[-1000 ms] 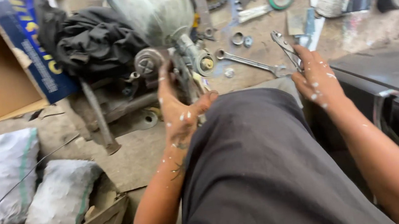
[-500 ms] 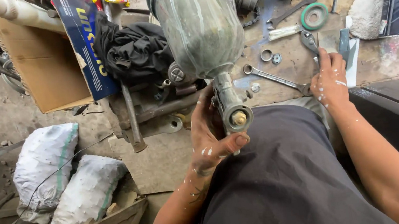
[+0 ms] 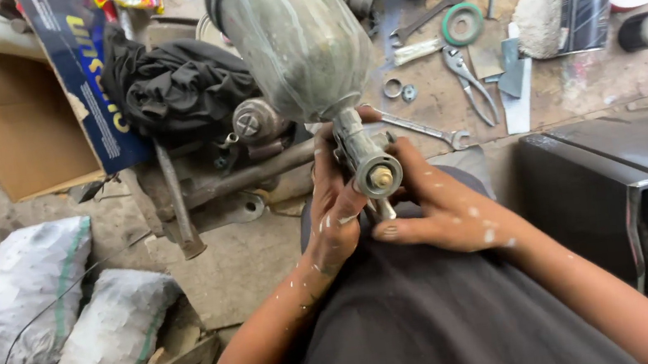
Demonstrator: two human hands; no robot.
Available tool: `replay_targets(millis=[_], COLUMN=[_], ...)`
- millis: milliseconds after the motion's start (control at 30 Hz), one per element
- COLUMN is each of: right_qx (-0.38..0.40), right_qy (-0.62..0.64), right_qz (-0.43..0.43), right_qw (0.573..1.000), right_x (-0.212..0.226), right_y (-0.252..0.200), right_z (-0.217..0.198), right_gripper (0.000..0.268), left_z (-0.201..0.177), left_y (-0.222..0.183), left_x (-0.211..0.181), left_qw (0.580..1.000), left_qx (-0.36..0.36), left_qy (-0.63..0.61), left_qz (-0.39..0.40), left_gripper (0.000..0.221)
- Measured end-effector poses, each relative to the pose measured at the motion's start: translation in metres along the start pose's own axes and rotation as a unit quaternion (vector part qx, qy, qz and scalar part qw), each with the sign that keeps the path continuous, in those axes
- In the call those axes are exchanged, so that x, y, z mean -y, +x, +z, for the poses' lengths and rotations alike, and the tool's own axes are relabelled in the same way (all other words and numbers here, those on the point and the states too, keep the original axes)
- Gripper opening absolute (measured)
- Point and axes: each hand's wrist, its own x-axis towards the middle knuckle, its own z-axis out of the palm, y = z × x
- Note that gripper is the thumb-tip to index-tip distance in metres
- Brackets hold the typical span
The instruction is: The person cleans a small metal nozzle with sandpaper, then assembles it into a paint sprayer. They use a wrench to tighten the nozzle and attach a cap to the front of the sprayer.
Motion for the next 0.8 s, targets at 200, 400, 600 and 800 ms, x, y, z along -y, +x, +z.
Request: replay_targets(millis=[200, 400, 600, 800], right_qx=[-0.029, -0.035, -0.089, -0.073], right_qy=[0.102, 0.071, 0.132, 0.112], right_qz=[0.003, 0.005, 0.003, 0.026], right_qw=[0.994, 0.997, 0.987, 0.991], right_x=[-0.012, -0.007, -0.041, -0.045], right_y=[0.002, -0.008, -0.024, -0.025], right_z=[-0.012, -0.015, -0.022, -0.018], right_gripper=[0.09, 0.037, 0.04, 0.046], left_z=[-0.023, 0.013, 0.023, 0.021], left_y=[0.012, 0.031, 0.035, 0.035], left_x=[0.005, -0.007, -0.014, -0.016], left_qw=[0.977, 0.978, 0.959, 0.967], left_qx=[0.097, 0.182, 0.189, 0.173], left_qy=[0.187, 0.062, 0.201, 0.14], left_qz=[0.02, -0.079, -0.058, -0.121], left_gripper=[0.062, 0.087, 0.098, 0.089])
